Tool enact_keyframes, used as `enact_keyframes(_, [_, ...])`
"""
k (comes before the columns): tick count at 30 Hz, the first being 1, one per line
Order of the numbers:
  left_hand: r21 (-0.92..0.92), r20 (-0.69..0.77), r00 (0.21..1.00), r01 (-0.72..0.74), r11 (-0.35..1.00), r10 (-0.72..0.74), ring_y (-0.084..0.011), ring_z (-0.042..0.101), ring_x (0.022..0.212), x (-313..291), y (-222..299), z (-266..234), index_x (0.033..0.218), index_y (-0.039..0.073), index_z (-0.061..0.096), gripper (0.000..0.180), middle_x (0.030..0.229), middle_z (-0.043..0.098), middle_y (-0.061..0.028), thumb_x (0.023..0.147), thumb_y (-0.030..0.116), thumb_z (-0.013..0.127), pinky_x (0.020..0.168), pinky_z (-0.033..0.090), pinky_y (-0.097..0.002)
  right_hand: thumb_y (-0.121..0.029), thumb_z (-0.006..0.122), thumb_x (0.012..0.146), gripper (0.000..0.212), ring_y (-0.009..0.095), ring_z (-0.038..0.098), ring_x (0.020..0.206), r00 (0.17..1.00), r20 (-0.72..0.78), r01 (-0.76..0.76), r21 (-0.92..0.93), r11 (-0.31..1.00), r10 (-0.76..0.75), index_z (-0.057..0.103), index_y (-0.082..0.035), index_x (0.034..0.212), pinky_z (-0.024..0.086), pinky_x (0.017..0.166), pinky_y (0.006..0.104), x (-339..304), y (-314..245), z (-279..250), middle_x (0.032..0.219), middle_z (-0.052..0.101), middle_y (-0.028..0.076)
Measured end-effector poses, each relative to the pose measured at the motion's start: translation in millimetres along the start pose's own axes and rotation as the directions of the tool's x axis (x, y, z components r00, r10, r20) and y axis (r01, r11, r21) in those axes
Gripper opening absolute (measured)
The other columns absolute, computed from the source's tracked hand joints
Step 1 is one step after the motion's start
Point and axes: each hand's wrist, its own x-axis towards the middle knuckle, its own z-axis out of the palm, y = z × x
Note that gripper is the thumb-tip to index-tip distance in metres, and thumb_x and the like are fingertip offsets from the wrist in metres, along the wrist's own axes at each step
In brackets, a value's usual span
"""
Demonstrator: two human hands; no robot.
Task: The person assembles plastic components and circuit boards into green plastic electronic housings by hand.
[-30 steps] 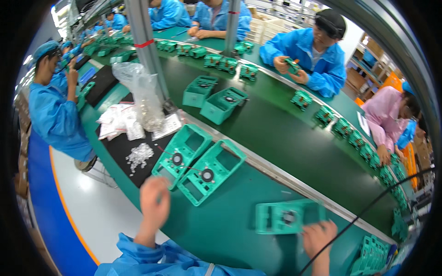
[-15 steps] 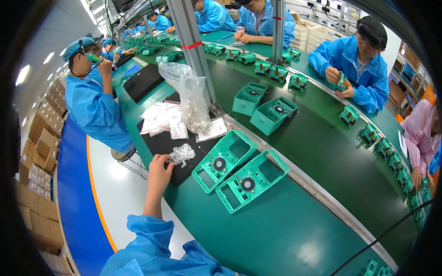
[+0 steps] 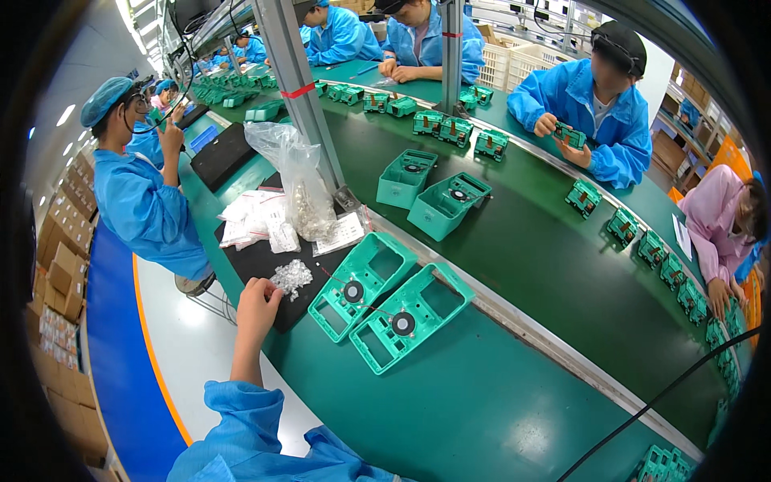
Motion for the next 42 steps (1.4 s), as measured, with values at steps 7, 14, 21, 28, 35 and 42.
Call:
enact_keyframes(7, [0.066,-0.032,0.999,0.007,0.998,-0.005,-0.0299,0.053,0.071,1,-4,7,0.071,0.004,0.054,0.009,0.075,0.052,-0.0091,0.073,0.011,0.06,0.061,0.043,-0.0397,-0.003,0.059,0.063,0.027,0.028,0.05,0.089,0.652,-0.258,0.531,0.826,0.187,-0.713,0.058,-0.009,0.089,0.04,0.077,0.0379,96,-325,-99,0.093,0.054,0.009])
enact_keyframes(14, [0.0,0.032,0.999,-0.039,0.999,0.039,-0.0303,0.054,0.074,-2,1,4,0.074,0.006,0.057,0.007,0.078,0.053,-0.0101,0.071,0.01,0.061,0.063,0.044,-0.0404,-0.005,0.056,0.066,0.025,0.023,0.047,0.096,0.114,-0.428,0.895,0.436,-0.094,-0.897,0.058,-0.012,0.09,0.04,0.073,0.0342,128,-526,-103,0.095,0.054,-0.001])
enact_keyframes(21, [0.103,0.015,0.998,-0.059,0.993,0.058,-0.0316,0.055,0.075,-1,-6,6,0.071,0.004,0.057,0.006,0.078,0.054,-0.0118,0.069,0.008,0.061,0.064,0.043,-0.0399,-0.011,0.054,0.071,0.006,0.018,0.049,0.088,0.019,-0.413,0.939,0.32,-0.126,-0.911,0.059,-0.013,0.069,0.039,0.069,0.0303,131,-507,-91,0.077,0.055,-0.004])
enact_keyframes(28, [0.203,0.028,0.987,-0.163,0.965,0.16,-0.0318,0.053,0.073,7,-1,4,0.076,0.004,0.051,0.007,0.079,0.051,-0.0122,0.074,0.008,0.056,0.062,0.043,-0.0423,-0.014,0.055,0.065,0.005,0.017,0.047,0.076,0.174,-0.357,0.935,0.353,0.04,-0.917,0.056,-0.013,0.07,0.036,0.062,0.0292,118,-393,-78,0.071,0.048,-0.002])
enact_keyframes(35, [-0.523,0.216,0.959,-0.043,0.851,0.181,-0.0143,0.05,0.062,-36,102,-30,0.078,0.004,0.05,0.004,0.071,0.052,-0.0057,0.077,0.002,0.053,0.055,0.039,-0.0286,-0.011,0.061,0.063,0.022,0.019,0.047,0.08,0.471,-0.16,0.735,0.614,0.287,-0.867,0.061,-0.013,0.085,0.038,0.064,0.0308,103,-298,-75,0.084,0.053,-0.002])
enact_keyframes(42, [-0.681,0.602,0.233,0.649,0.339,0.763,-0.0056,0.051,0.075,-164,196,2,0.087,0.004,0.051,0.008,0.08,0.053,-0.0001,0.083,0.006,0.057,0.068,0.042,-0.0196,-0.015,0.068,0.063,0.027,0.017,0.054,0.072,0.604,-0.418,0.573,0.819,0.005,-0.679,0.06,-0.015,0.09,0.04,0.066,0.0269,39,-277,-127,0.088,0.058,-0.004])
